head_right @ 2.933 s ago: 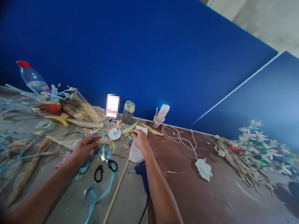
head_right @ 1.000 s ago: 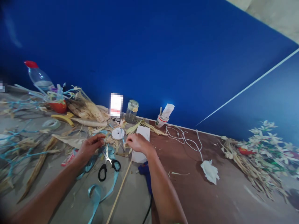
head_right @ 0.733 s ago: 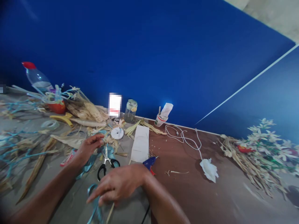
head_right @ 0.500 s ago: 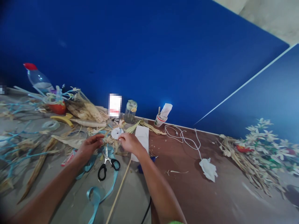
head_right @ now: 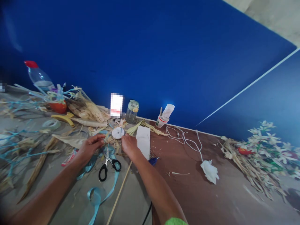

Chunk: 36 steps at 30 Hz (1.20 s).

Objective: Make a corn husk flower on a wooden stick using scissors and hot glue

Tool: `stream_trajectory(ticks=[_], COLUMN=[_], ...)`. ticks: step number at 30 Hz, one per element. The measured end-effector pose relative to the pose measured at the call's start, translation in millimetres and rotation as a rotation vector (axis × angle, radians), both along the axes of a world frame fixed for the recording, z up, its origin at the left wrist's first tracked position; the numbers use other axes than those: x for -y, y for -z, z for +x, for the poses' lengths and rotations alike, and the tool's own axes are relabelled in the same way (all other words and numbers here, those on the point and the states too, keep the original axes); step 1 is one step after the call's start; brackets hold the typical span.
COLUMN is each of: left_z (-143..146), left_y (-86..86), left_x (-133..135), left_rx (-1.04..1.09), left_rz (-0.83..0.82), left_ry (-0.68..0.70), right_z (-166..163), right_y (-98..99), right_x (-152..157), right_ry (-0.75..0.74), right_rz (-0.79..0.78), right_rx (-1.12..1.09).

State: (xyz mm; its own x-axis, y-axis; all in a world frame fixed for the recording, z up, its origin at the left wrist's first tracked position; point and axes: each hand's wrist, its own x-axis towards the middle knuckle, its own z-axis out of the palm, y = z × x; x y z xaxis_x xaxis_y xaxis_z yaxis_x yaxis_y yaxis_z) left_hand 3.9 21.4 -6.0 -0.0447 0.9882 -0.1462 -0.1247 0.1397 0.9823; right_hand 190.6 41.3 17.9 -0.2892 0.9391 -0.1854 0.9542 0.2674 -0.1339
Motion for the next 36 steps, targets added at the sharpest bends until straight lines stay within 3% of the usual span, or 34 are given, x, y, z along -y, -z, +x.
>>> stream_trajectory(ticks=[7, 13, 23, 28, 36], left_z=[0.5, 1.2, 1.9, 2.0, 2.7], left_y=[-0.5, 0.1, -2.0, -2.1, -2.8], left_x=[0.1, 0.9, 0.3, 0.2, 1.5], left_rx=[0.016, 0.019, 0.012, 0.009, 0.01], left_rz=[-0.01, -0.009, -0.005, -0.001, 0.018], left_ry=[0.002, -0.004, -0.012, -0.006, 0.008], right_z=[6.1, 26.1, -6.2, -14.0, -0.6], right_y=[-10.1, -33.2, 0.3, -2.5, -7.9], right_x=[0.5, 0.2, -0.5, -7.7, -10.1], right_ry=[-0.015, 0.133, 0.037, 0.049, 0.129], right_rz=[-0.017, 0.101, 0.005, -0.032, -0.091], right_rx=[0.033, -0.154, -0.029, 0.029, -0.024])
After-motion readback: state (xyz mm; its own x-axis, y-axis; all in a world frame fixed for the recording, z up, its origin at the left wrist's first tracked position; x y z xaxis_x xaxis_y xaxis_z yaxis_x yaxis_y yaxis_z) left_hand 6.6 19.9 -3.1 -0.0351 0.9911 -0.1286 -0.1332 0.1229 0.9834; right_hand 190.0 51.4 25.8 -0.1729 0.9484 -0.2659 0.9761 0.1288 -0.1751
